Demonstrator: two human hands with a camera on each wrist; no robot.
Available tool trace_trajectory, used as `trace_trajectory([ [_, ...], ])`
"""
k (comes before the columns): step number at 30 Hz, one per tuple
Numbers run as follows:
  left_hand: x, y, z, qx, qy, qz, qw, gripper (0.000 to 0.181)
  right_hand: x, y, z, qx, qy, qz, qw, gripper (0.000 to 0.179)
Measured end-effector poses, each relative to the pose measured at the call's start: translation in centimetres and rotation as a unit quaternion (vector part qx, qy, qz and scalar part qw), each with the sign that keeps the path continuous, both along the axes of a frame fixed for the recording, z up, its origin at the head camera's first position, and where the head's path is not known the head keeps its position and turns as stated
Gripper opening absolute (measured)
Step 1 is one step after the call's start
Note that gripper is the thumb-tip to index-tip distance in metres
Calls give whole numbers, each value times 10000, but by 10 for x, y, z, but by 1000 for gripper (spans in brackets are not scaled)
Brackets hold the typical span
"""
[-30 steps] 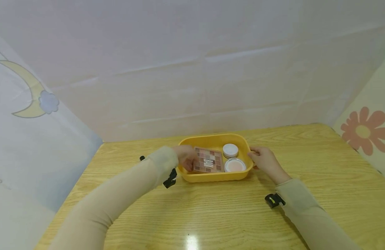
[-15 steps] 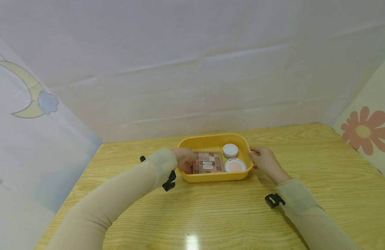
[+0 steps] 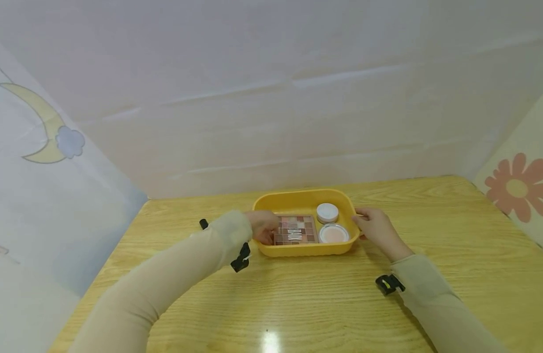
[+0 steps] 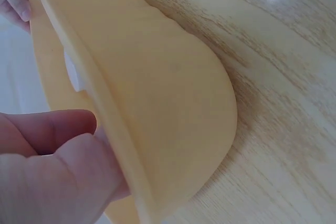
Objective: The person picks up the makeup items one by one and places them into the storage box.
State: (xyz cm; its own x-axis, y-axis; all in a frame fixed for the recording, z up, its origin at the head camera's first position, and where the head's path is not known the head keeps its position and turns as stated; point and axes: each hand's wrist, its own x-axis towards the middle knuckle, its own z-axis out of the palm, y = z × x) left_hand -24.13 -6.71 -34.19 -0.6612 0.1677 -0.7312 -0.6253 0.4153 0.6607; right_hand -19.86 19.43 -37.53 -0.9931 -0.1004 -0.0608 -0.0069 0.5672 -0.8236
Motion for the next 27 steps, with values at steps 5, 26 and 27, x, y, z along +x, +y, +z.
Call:
trace_trajectory([
  [5, 2, -2, 0, 69, 62, -301, 9995, 48, 1, 0, 2, -10, 0, 35, 10000, 45],
  [26, 1, -40, 2, 234, 1476, -71, 9887, 54, 1, -1, 3, 36, -60, 15, 10000, 45],
  [27, 9, -40, 13, 180, 1555, -88, 9876, 53, 1, -1, 3, 35, -50, 15, 10000, 45],
])
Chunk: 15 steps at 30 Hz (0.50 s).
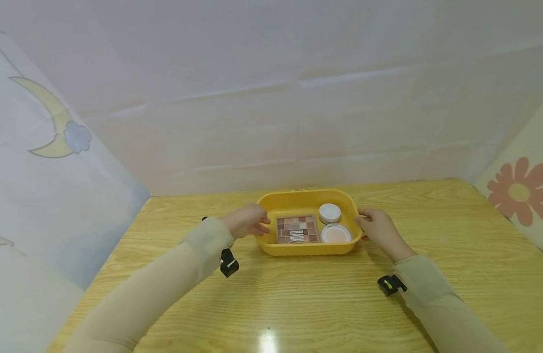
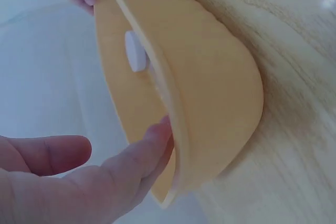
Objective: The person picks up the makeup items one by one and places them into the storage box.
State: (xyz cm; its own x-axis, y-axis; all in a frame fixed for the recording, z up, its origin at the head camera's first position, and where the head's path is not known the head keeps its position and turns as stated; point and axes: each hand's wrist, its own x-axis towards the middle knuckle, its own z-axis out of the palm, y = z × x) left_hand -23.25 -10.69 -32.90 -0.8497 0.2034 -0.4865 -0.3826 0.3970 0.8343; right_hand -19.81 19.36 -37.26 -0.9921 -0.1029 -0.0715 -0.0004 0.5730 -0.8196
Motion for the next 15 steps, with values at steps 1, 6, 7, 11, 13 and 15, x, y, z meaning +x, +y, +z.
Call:
trace_trajectory([
  [1, 5, 0, 7, -25, 68, 16, 10000, 52, 0, 0, 0, -1, 12, -2, 10000, 45],
  [6, 14, -6, 18, -6, 247, 184, 9995, 50, -1, 0, -2, 16, 25, -20, 10000, 44],
  [7, 14, -8, 17, 25, 274, 201, 9994, 50, -1, 0, -2, 20, 18, -24, 10000, 44],
  [11, 19, -13, 17, 42, 479, 236, 9986, 48, -1, 0, 0, 32, 5, -27, 10000, 44],
  [13, 22, -14, 18, 36, 616, 205, 9979, 47, -1, 0, 0, 37, 2, -25, 10000, 44],
  [15, 26, -15, 19, 41, 752, 181, 9970, 47, -1, 0, -1, 38, 11, -18, 10000, 44],
])
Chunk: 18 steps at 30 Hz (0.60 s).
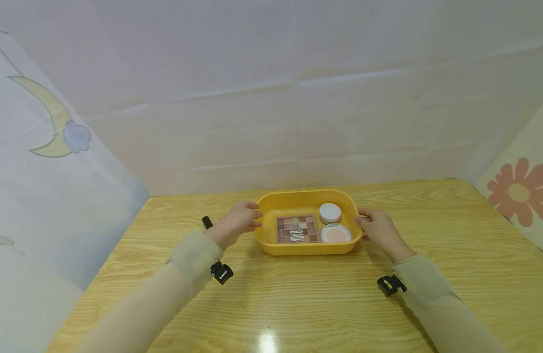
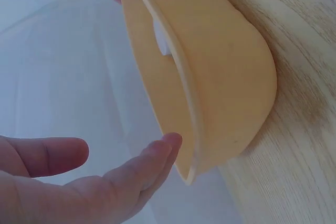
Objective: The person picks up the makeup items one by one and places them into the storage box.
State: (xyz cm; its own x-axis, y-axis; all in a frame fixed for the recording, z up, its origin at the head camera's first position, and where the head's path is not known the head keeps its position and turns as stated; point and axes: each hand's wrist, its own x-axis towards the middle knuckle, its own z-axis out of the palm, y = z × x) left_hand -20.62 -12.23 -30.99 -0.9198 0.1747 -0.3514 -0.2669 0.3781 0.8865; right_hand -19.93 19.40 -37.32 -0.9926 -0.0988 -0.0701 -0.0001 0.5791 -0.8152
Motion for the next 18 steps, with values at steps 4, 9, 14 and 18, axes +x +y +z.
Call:
trace_trajectory([
  [4, 6, -1, 0, 71, 141, -21, 9999, 48, 0, 0, 0, 3, 15, 9, 10000, 44],
  [9, 9, 0, -1, 110, 126, 20, 9999, 48, 0, 0, -1, 20, -43, -13, 10000, 44],
  [14, 10, -3, -3, 204, 155, -17, 9997, 48, -1, 0, -1, 1, -31, -18, 10000, 44],
  [18, 11, -6, -4, 296, 144, -52, 9994, 49, -1, 0, -1, -18, -34, -22, 10000, 44],
])
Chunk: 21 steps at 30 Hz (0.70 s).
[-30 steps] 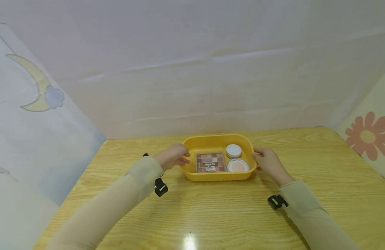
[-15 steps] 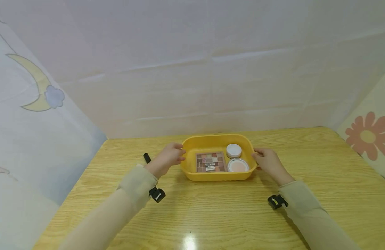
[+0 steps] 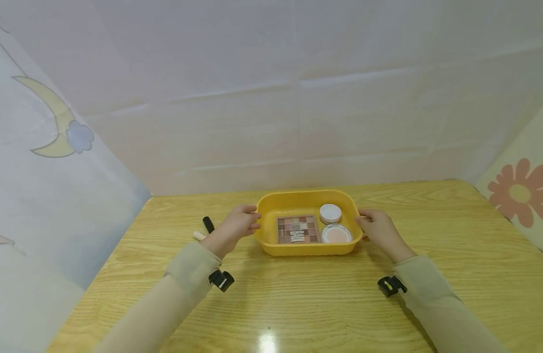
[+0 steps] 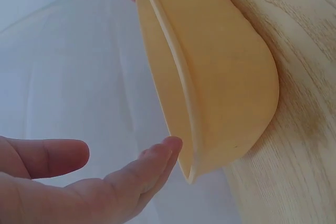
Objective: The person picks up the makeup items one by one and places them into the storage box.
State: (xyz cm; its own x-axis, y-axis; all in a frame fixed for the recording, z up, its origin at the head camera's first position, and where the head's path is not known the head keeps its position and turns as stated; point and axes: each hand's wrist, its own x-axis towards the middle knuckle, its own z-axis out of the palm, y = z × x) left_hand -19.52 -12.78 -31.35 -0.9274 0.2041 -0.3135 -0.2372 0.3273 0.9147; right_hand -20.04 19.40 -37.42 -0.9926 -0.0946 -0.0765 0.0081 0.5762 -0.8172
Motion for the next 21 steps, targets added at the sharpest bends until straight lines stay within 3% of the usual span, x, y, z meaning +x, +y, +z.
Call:
trace_trajectory([
  [7, 4, -3, -2, 164, -4, 5, 9999, 49, 0, 0, 0, -11, -12, -18, 10000, 43],
  [21, 12, -10, -11, 461, 159, 352, 9982, 48, 1, -1, 0, -47, 34, -32, 10000, 43],
])
